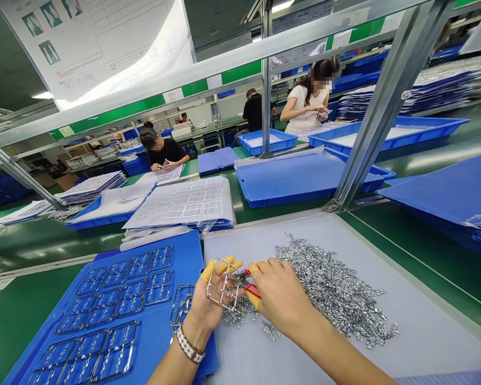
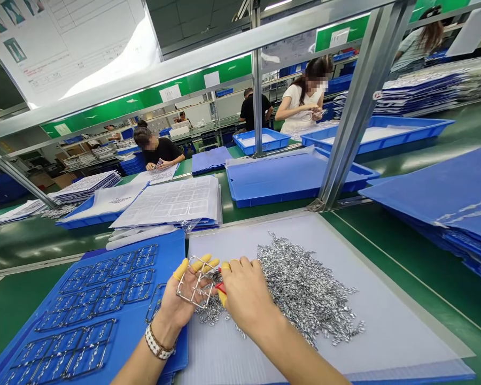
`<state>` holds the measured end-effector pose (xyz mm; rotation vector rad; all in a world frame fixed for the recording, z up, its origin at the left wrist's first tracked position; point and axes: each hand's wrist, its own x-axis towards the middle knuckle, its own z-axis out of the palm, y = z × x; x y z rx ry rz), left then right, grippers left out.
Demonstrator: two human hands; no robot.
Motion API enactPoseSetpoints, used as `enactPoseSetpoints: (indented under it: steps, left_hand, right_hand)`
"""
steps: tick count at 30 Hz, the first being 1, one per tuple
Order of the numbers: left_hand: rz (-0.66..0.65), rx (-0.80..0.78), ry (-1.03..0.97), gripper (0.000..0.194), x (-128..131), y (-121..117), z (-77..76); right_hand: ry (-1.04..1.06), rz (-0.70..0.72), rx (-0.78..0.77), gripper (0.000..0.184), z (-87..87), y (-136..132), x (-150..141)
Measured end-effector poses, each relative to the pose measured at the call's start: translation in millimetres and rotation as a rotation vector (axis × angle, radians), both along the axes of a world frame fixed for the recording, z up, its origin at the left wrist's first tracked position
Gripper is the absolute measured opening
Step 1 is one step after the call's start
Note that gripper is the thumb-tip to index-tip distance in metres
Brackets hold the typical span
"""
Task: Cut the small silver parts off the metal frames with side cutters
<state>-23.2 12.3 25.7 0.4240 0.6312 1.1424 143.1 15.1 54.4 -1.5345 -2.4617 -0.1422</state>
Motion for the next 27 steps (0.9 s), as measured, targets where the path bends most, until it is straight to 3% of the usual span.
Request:
enactPoseSetpoints:
  steps: [16, 27]
  left_hand:
    - [0.019, -0.004, 0.005, 0.040, 0.8, 1.0, 2.2]
    - [0.018, -0.025, -0.018, 0.046, -1.7, 1.9, 5.5]
  right_hand:
    - [-0.049, -0.019, 0.031, 0.009, 3.0, -2.5, -8.6]
    - [0.050, 0.024, 0.040, 0.017, -2.4, -19.2, -2.6]
